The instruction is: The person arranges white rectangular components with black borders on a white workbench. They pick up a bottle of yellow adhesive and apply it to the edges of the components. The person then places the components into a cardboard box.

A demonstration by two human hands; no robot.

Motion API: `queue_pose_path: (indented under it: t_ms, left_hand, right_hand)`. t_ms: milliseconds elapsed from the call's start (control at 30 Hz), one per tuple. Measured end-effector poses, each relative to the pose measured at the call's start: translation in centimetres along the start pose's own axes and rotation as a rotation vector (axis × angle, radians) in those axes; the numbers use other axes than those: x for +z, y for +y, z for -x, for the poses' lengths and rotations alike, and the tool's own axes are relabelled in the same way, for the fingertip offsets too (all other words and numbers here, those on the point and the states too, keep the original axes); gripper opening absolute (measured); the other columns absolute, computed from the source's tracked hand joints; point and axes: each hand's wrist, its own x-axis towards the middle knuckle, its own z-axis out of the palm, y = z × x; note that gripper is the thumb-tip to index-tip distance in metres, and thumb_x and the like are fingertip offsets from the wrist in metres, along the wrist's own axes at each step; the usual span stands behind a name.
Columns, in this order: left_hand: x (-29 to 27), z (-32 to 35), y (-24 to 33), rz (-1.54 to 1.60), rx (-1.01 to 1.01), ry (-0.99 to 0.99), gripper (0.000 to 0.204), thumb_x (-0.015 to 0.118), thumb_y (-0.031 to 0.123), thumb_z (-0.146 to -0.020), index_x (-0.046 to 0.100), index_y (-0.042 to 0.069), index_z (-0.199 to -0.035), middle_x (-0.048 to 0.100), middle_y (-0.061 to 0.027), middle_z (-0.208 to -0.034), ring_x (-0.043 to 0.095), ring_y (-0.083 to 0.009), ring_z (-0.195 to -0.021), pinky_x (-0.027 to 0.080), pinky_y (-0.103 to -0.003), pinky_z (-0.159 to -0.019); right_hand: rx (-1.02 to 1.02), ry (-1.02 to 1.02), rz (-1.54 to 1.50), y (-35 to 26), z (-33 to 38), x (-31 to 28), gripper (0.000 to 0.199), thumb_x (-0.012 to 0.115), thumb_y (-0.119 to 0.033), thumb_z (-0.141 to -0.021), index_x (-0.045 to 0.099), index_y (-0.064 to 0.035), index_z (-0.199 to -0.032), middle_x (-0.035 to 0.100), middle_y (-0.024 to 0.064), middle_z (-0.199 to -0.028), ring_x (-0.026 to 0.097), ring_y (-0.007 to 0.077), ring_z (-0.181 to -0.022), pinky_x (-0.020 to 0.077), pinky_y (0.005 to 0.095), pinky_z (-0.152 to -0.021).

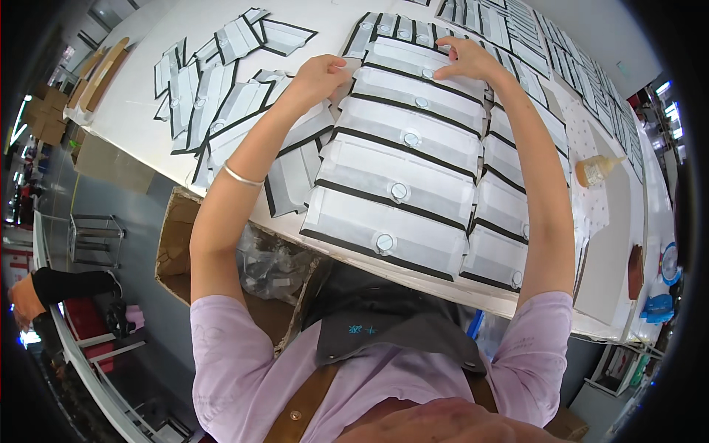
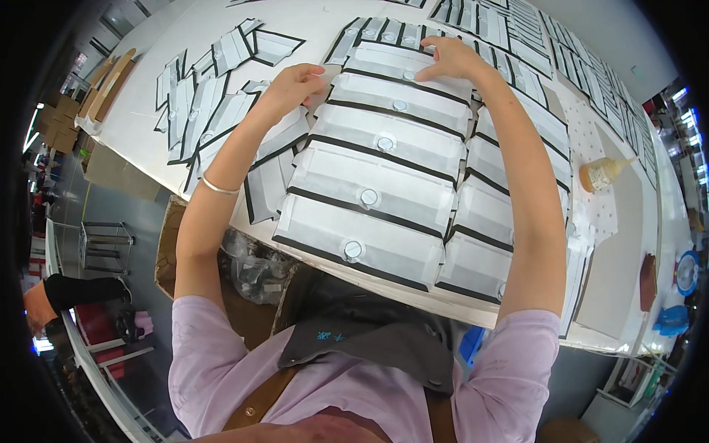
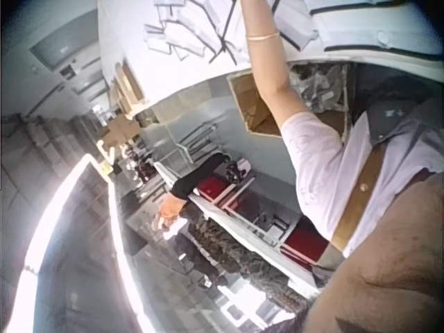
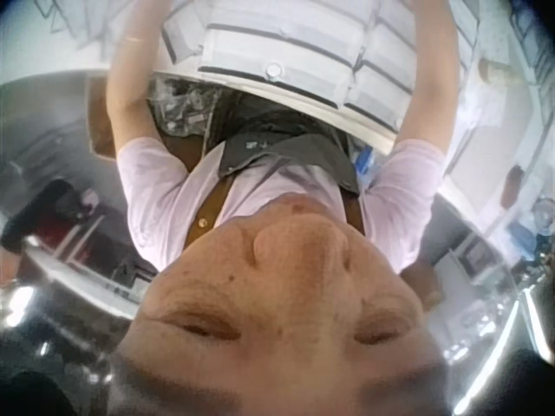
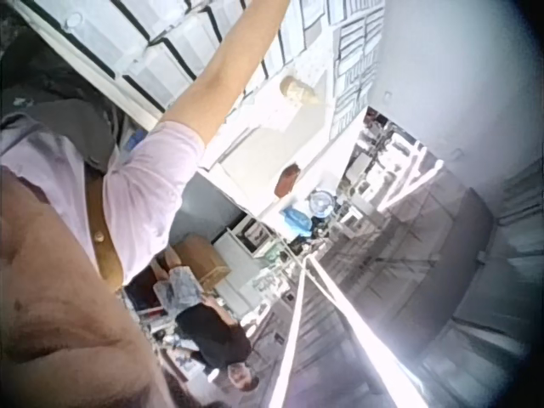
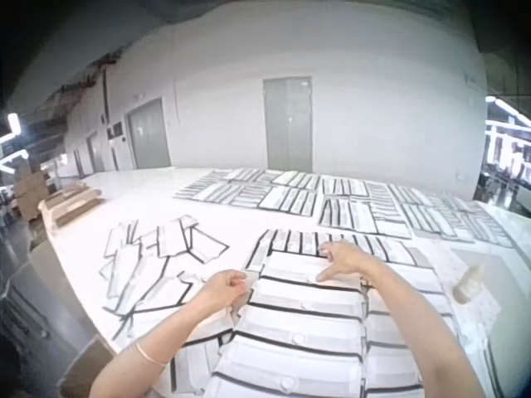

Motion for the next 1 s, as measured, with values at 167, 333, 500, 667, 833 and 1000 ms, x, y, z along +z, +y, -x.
queue_pose_path:
  t_ms: [167, 333, 500, 667, 833, 1000]
  left_hand:
    - [1.1, -3.3, 0.0, -0.024, -0.126, -0.087, 0.045, 0.076, 0.032, -0.08, 0.067, -0.007, -0.101, 0.066, -0.0108, -0.078, 0.06, -0.0167, -0.069, 0.05, -0.03, -0.067]
    - [1.7, -5.0, -1.2, -0.208, -0.059, -0.12, 0.047, 0.083, 0.039, -0.069, 0.063, -0.003, -0.075, 0.061, -0.0093, -0.071, 0.055, -0.0182, -0.064, 0.048, -0.032, -0.065]
    - [1.3, -4.5, -0.1, -0.191, -0.09, -0.127, 0.034, 0.082, 0.031, -0.076, 0.058, 0.007, -0.07, 0.051, 0.0003, -0.064, 0.048, -0.0104, -0.06, 0.041, -0.025, -0.057]
    - [1.1, -4.3, -0.6, -0.01, -0.131, -0.133, 0.027, 0.08, 0.028, -0.079, 0.064, 0.007, -0.084, 0.059, 0.0014, -0.074, 0.053, -0.0089, -0.069, 0.044, -0.022, -0.066]
    - [0.7, -3.6, 0.2, 0.023, -0.131, -0.114, 0.031, 0.079, 0.028, -0.081, 0.066, 0.007, -0.101, 0.064, 0.0016, -0.088, 0.056, -0.0079, -0.076, 0.044, -0.022, -0.073]
    - [1.1, -3.4, -0.4, 0.162, -0.166, -0.144, 0.032, 0.07, 0.033, -0.088, 0.064, 0.009, -0.109, 0.064, 0.0033, -0.091, 0.056, -0.0066, -0.083, 0.043, -0.021, -0.078]
  right_hand:
    - [-0.046, 0.073, -0.093, 0.9, -0.8, 1.5, 0.09, 0.088, -0.039, -0.056, 0.056, -0.0094, -0.135, 0.062, 0.0163, -0.113, 0.058, 0.0285, -0.102, 0.0467, 0.0368, -0.092]
    - [-0.034, 0.022, 0.01, 1.1, -1.5, 0.9, 0.093, 0.088, -0.04, -0.055, 0.054, -0.0096, -0.136, 0.059, 0.0174, -0.117, 0.057, 0.0306, -0.108, 0.0459, 0.0387, -0.095]
    - [-0.121, 0.077, -0.028, 0.4, -1.3, 0.0, 0.077, 0.088, -0.04, -0.058, 0.062, -0.0076, -0.123, 0.062, 0.0102, -0.1, 0.058, 0.0243, -0.094, 0.0452, 0.0351, -0.085]
    - [-0.153, -0.054, -0.284, 3.1, -2.1, -1.4, 0.035, 0.081, -0.02, -0.072, 0.07, -0.0049, -0.102, 0.067, 0.0023, -0.09, 0.058, 0.0111, -0.085, 0.0453, 0.0266, -0.08]
    - [0.005, -0.117, -0.652, -3.0, 1.5, -5.8, 0.029, 0.074, -0.016, -0.085, 0.068, -0.0031, -0.111, 0.07, 0.0034, -0.096, 0.063, 0.0129, -0.089, 0.0493, 0.0264, -0.082]
    - [0.096, -0.105, -0.424, -1.6, -0.4, -1.7, 0.036, 0.077, -0.021, -0.083, 0.067, -0.0023, -0.113, 0.069, 0.0064, -0.107, 0.061, 0.0156, -0.099, 0.0465, 0.0312, -0.092]
